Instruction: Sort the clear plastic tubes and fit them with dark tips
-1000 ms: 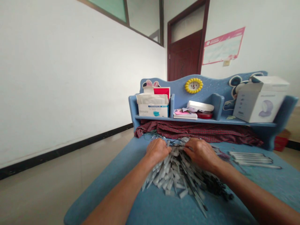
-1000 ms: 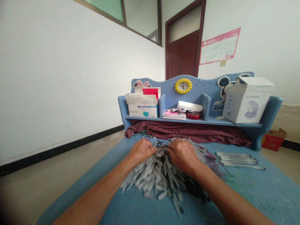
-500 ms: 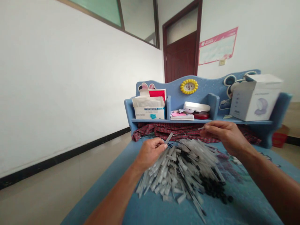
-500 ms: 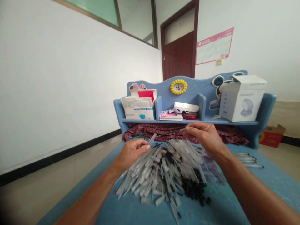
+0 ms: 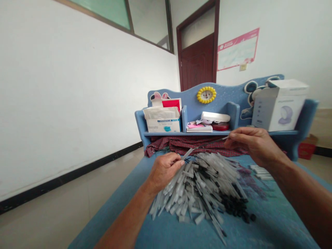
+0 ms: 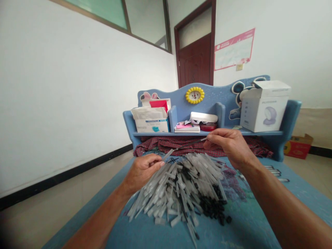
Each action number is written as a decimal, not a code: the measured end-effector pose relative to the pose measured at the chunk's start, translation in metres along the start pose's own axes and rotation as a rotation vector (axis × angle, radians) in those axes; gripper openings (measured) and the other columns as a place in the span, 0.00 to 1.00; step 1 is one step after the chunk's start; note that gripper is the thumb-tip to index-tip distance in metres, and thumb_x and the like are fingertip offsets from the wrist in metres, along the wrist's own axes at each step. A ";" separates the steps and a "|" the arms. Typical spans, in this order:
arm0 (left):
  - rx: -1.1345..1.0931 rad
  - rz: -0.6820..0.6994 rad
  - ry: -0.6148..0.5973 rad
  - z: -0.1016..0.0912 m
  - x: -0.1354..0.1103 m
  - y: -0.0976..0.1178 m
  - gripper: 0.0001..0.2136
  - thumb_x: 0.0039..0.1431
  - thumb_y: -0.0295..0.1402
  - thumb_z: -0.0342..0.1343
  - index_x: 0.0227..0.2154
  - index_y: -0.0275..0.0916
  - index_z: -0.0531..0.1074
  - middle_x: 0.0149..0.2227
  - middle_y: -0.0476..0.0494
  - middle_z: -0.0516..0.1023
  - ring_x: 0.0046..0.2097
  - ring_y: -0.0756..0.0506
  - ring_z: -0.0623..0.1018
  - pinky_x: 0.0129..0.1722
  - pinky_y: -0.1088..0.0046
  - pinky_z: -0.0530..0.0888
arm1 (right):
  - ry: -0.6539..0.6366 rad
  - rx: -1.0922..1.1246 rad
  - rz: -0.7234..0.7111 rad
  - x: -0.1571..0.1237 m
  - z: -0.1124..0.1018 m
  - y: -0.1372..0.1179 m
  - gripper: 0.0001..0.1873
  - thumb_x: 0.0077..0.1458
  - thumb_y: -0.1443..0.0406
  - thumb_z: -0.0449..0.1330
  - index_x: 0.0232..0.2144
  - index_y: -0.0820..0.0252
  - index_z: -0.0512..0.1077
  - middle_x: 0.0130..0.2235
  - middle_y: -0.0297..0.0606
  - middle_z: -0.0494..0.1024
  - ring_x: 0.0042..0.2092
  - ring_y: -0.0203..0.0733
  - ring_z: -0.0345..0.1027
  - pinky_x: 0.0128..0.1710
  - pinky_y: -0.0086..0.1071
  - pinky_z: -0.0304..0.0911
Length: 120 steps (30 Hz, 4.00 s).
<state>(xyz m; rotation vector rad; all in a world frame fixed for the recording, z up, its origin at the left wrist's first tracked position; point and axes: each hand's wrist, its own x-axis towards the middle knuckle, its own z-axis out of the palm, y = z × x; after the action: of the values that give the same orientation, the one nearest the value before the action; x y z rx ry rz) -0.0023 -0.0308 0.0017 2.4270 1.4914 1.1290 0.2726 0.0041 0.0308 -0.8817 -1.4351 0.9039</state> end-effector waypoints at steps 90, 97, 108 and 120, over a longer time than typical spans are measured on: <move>-0.586 -0.166 -0.166 0.010 -0.003 0.016 0.09 0.50 0.34 0.57 0.22 0.32 0.73 0.21 0.48 0.73 0.23 0.53 0.67 0.24 0.78 0.63 | -0.837 -1.442 -0.157 -0.031 0.049 0.005 0.14 0.44 0.69 0.52 0.31 0.57 0.76 0.32 0.43 0.79 0.34 0.45 0.72 0.28 0.30 0.55; -0.575 -0.143 -0.178 0.011 -0.002 0.017 0.08 0.50 0.33 0.57 0.23 0.32 0.74 0.22 0.48 0.74 0.25 0.52 0.69 0.26 0.78 0.64 | -0.852 -1.400 -0.172 -0.030 0.046 0.009 0.14 0.45 0.70 0.53 0.32 0.56 0.76 0.33 0.41 0.79 0.34 0.44 0.71 0.27 0.30 0.54; -0.547 -0.149 -0.210 0.013 -0.001 0.021 0.08 0.49 0.34 0.57 0.23 0.33 0.74 0.21 0.48 0.74 0.24 0.52 0.70 0.25 0.79 0.64 | -0.811 -1.320 -0.136 -0.042 0.025 -0.020 0.12 0.47 0.69 0.53 0.31 0.57 0.76 0.30 0.37 0.78 0.30 0.38 0.68 0.29 0.28 0.53; -0.548 -0.148 -0.260 0.019 -0.003 0.020 0.08 0.48 0.35 0.58 0.24 0.33 0.74 0.22 0.48 0.74 0.25 0.50 0.71 0.26 0.79 0.66 | -0.832 -1.244 0.146 -0.083 -0.021 0.018 0.12 0.43 0.68 0.58 0.34 0.55 0.75 0.31 0.36 0.77 0.32 0.39 0.68 0.30 0.29 0.55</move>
<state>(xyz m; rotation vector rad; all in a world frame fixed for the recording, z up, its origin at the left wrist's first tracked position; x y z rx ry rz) 0.0241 -0.0380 -0.0055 1.9645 1.0832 0.9825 0.2976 -0.0629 -0.0197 -1.6074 -2.7865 0.3773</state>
